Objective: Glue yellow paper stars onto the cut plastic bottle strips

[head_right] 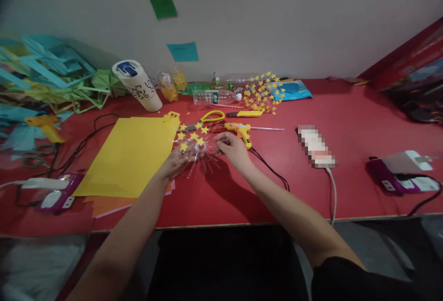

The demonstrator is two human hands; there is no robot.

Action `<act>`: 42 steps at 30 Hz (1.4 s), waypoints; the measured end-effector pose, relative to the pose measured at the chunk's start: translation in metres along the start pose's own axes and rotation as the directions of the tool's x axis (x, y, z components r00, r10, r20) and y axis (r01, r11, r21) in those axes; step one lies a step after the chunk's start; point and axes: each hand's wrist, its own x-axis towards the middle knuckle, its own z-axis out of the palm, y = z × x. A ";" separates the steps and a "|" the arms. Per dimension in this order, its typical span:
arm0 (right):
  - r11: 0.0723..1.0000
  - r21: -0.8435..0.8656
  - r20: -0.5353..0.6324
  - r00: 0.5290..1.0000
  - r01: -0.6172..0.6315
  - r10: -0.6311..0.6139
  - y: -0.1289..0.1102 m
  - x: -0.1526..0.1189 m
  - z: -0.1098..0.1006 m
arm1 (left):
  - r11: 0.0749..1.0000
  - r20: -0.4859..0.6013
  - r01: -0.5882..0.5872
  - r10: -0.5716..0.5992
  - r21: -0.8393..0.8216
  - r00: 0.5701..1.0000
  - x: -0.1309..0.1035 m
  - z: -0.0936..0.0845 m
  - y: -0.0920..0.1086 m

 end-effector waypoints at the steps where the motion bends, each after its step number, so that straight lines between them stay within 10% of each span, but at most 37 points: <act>1: 1.000 -0.015 -0.015 1.000 0.000 0.000 0.004 0.003 -0.001 | 1.000 0.038 0.031 -0.031 -0.003 0.999 -0.001 -0.004 0.003; 7: 0.993 -0.111 -0.052 0.998 -0.033 0.027 0.020 0.013 -0.004 | 0.989 0.165 0.142 -0.134 -0.036 0.977 -0.007 -0.013 0.029; 19: 0.887 -0.462 -0.113 0.991 0.005 -0.065 0.004 0.003 -0.015 | 0.969 -0.122 -0.091 0.122 0.231 0.985 0.001 0.004 0.019; 29: 0.429 -0.847 0.076 0.871 0.313 -0.485 -0.038 -0.019 -0.025 | 0.976 -0.184 -0.010 0.051 0.217 0.982 0.000 -0.001 0.024; 37: 0.212 -0.856 0.323 0.808 0.471 -0.492 -0.033 -0.031 -0.015 | 0.987 -0.209 0.066 -0.034 0.146 0.977 -0.002 0.000 0.026; 42: 0.175 -0.884 0.340 0.853 0.434 -0.395 -0.021 -0.024 -0.021 | 0.994 -0.248 0.086 -0.068 0.064 0.966 -0.001 -0.004 0.033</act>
